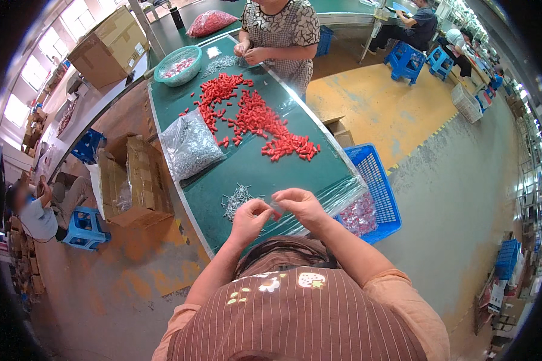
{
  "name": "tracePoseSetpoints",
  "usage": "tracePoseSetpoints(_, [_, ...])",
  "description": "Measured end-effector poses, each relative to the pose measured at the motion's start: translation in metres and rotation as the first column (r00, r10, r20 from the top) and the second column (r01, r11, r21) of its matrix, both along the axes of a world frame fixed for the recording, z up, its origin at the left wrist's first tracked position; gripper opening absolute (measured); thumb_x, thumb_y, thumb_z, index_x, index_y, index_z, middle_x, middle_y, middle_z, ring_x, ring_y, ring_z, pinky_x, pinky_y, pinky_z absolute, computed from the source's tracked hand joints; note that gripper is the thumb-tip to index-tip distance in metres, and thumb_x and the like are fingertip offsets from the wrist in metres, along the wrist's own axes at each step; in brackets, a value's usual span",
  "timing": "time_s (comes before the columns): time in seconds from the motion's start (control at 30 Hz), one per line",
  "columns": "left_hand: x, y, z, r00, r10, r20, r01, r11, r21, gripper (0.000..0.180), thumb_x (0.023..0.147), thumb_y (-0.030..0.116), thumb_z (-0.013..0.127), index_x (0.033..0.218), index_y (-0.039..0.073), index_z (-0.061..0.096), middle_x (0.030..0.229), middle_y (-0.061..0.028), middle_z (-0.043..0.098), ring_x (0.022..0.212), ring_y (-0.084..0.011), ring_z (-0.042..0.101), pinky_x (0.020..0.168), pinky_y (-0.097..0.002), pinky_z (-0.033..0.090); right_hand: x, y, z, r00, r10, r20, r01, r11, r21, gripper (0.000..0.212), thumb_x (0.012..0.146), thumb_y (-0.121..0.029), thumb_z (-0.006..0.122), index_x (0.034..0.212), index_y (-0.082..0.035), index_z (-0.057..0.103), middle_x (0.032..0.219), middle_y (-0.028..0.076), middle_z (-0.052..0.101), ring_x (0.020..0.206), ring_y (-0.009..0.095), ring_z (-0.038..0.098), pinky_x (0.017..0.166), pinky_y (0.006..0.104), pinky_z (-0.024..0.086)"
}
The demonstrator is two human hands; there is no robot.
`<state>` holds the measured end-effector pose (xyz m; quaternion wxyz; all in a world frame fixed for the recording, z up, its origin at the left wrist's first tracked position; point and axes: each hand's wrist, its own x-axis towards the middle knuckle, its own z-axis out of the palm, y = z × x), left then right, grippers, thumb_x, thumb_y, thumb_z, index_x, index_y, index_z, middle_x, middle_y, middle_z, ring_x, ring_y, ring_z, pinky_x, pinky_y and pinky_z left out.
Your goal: Inserting small metal pins into red plastic components at a factory workstation.
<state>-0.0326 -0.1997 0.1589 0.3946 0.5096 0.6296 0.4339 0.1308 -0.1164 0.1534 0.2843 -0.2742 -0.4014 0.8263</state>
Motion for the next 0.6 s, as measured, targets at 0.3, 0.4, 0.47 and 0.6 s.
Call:
tracePoseSetpoints(0.3, [0.005,0.003,-0.012,0.833,0.021,0.553,0.003,0.999,-0.044,0.005,0.085,0.006,0.058,0.086,0.001,0.059,0.083,-0.0088,0.063,0.083,-0.0160,0.062,0.075,-0.0266,0.048,0.002,0.001,0.000,0.938,-0.112,0.327,-0.017,0.931,0.365,0.017,0.079,-0.004,0.063,0.096,-0.001,0.059,0.089,0.004,0.062,0.085,0.010,0.058,0.076,0.0242,0.047])
tracePoseSetpoints(0.4, [0.004,0.002,-0.015,0.774,0.046,0.631,-0.026,0.999,-0.041,0.006,0.085,0.006,0.059,0.087,0.001,0.059,0.082,-0.0051,0.062,0.079,-0.0106,0.059,0.073,-0.0229,0.046,0.001,-0.002,0.000,0.922,-0.133,0.364,-0.033,0.908,0.417,0.017,0.079,-0.003,0.061,0.096,-0.001,0.058,0.088,0.004,0.062,0.083,0.009,0.058,0.074,0.0238,0.048])
tracePoseSetpoints(0.47, [-0.001,0.003,-0.019,0.855,0.076,0.513,-0.056,0.997,-0.053,0.007,0.084,0.008,0.061,0.087,0.001,0.060,0.081,-0.0015,0.061,0.074,-0.0072,0.056,0.069,-0.0212,0.044,-0.001,0.000,-0.002,0.937,-0.135,0.322,-0.022,0.898,0.439,0.018,0.079,-0.003,0.062,0.096,-0.001,0.058,0.088,0.004,0.062,0.083,0.009,0.058,0.073,0.0237,0.048])
tracePoseSetpoints(0.6, [-0.002,0.000,-0.025,0.864,0.132,0.486,-0.113,0.991,-0.069,0.007,0.083,0.008,0.061,0.087,0.002,0.061,0.079,0.0024,0.059,0.072,-0.0051,0.052,0.066,-0.0195,0.042,-0.001,0.000,-0.005,0.922,-0.160,0.353,-0.026,0.884,0.468,0.020,0.078,-0.002,0.061,0.097,0.000,0.058,0.088,0.004,0.062,0.082,0.009,0.058,0.073,0.0234,0.048])
